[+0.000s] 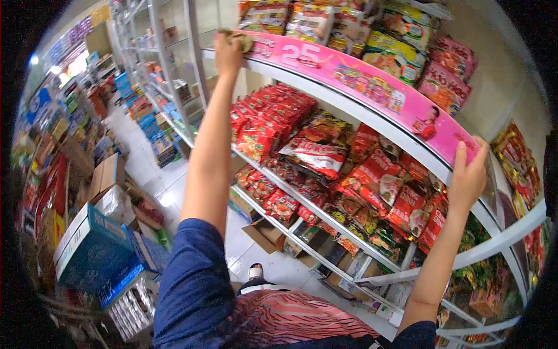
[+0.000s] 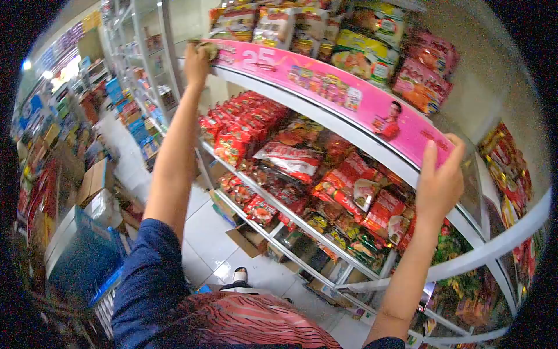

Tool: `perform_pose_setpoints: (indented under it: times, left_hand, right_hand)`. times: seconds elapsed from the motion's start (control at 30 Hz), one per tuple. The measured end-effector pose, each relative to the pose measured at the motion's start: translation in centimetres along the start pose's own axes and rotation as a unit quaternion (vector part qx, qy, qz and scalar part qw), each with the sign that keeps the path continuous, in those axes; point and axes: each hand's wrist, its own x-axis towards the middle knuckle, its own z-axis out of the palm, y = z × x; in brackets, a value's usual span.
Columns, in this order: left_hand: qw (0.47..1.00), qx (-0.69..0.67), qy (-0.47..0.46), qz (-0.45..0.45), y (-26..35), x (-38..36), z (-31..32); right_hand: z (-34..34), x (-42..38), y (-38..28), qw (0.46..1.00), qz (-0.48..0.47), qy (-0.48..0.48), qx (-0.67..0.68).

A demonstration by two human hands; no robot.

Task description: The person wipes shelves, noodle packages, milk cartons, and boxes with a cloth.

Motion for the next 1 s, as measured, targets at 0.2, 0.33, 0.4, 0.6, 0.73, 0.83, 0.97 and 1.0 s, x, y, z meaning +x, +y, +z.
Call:
perform_pose_setpoints:
  times: [0.2, 0.33, 0.4, 0.6, 0.73, 0.83, 0.97, 1.0]
  left_hand:
    - [0.949, -0.135, -0.191, -0.210, 10.2, -5.1, -7.8]
    - [0.933, -0.113, -0.308, -0.145, 11.1, -15.0, -11.7]
    - [0.875, -0.112, -0.417, -0.219, 11.2, -18.7, -16.2]
    - [0.827, -0.060, -0.362, -0.427, 7.1, -25.5, -30.4]
    - [0.820, -0.001, -0.265, -0.507, 4.6, -26.4, -39.9]
    - [0.853, 0.083, -0.129, -0.499, 1.9, -24.9, -43.6]
    - [0.911, 0.211, -0.012, -0.353, -1.4, -19.8, -47.7]
    - [0.913, 0.239, 0.000, -0.330, -2.1, -18.3, -48.9]
  right_hand:
    - [0.6, 1.3, 2.3, 0.987, -0.103, 0.037, 0.115]
    - [-0.1, 0.2, 1.8, 0.924, -0.093, 0.162, 0.334]
    - [0.9, -1.2, 1.6, 0.874, -0.143, 0.181, 0.427]
    - [7.0, -9.1, -9.0, 0.750, -0.159, -0.104, 0.634]
    - [11.4, -15.3, -16.5, 0.687, -0.170, -0.337, 0.621]
    - [14.1, -19.6, -22.3, 0.565, -0.228, -0.506, 0.611]
    - [16.9, -22.7, -31.5, 0.408, -0.397, -0.536, 0.624]
    - [17.4, -23.0, -33.9, 0.385, -0.411, -0.546, 0.621]
